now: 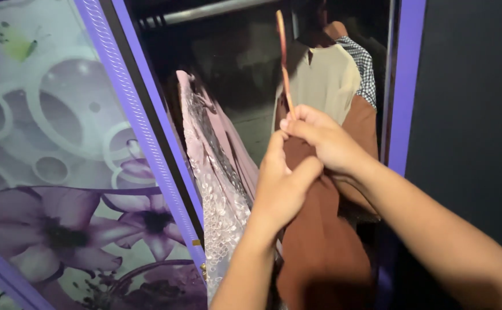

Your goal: Hanging a brown dress on a pink hanger and placing it in a closet.

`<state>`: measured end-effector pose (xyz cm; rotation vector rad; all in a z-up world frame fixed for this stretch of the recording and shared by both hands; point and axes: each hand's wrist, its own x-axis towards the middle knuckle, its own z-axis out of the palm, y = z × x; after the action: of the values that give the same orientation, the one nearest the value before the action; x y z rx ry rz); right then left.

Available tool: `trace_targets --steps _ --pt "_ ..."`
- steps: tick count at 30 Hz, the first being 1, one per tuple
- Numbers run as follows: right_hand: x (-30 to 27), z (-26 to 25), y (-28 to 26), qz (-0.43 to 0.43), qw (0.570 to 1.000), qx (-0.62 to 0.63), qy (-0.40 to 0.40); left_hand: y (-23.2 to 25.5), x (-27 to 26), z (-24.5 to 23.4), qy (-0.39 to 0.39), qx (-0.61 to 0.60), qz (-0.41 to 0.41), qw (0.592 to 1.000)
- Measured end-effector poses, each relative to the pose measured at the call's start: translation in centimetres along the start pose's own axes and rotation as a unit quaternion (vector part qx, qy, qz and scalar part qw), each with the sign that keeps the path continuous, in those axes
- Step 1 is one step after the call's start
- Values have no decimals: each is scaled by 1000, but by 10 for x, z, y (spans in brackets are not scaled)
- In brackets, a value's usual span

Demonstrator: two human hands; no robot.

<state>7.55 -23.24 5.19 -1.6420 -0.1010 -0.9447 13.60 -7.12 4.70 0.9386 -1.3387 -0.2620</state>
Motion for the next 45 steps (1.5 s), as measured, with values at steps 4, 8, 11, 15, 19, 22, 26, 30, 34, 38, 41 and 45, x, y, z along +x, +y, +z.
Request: trace_targets --steps 4,8,11,15,19,22,26,30,34,38,41,45 --pt "2 12 9 74 994 71 31 -14 7 -10 -26 -116 -23 993" --pt "8 4 38 73 993 88 38 -16 -6 -15 -37 -54 -67 996" --pt "13 2 38 26 998 57 31 3 -31 -17 -3 88 13 996" --pt "27 7 30 -5 999 50 4 38 -60 -21 1 217 39 975" --pt "34 13 24 -26 999 -8 18 33 -77 -35 13 226 93 970" --pt "41 12 23 4 998 37 42 22 -87 -49 -39 191 132 972" --pt "61 -10 34 -20 999 19 33 -21 -90 -66 -265 339 126 894" --pt "69 -19 27 -44 999 -10 26 -3 -66 -91 -440 253 189 840" --pt "78 -20 25 -65 997 -42 32 9 -43 -79 -297 222 149 917" --pt "90 -20 23 -33 998 43 34 28 -12 -38 -14 232 82 969" --pt "113 -35 30 -52 997 49 14 31 16 -17 91 266 104 954" --pt "135 -43 23 -33 997 75 5 21 57 -2 152 349 119 917"
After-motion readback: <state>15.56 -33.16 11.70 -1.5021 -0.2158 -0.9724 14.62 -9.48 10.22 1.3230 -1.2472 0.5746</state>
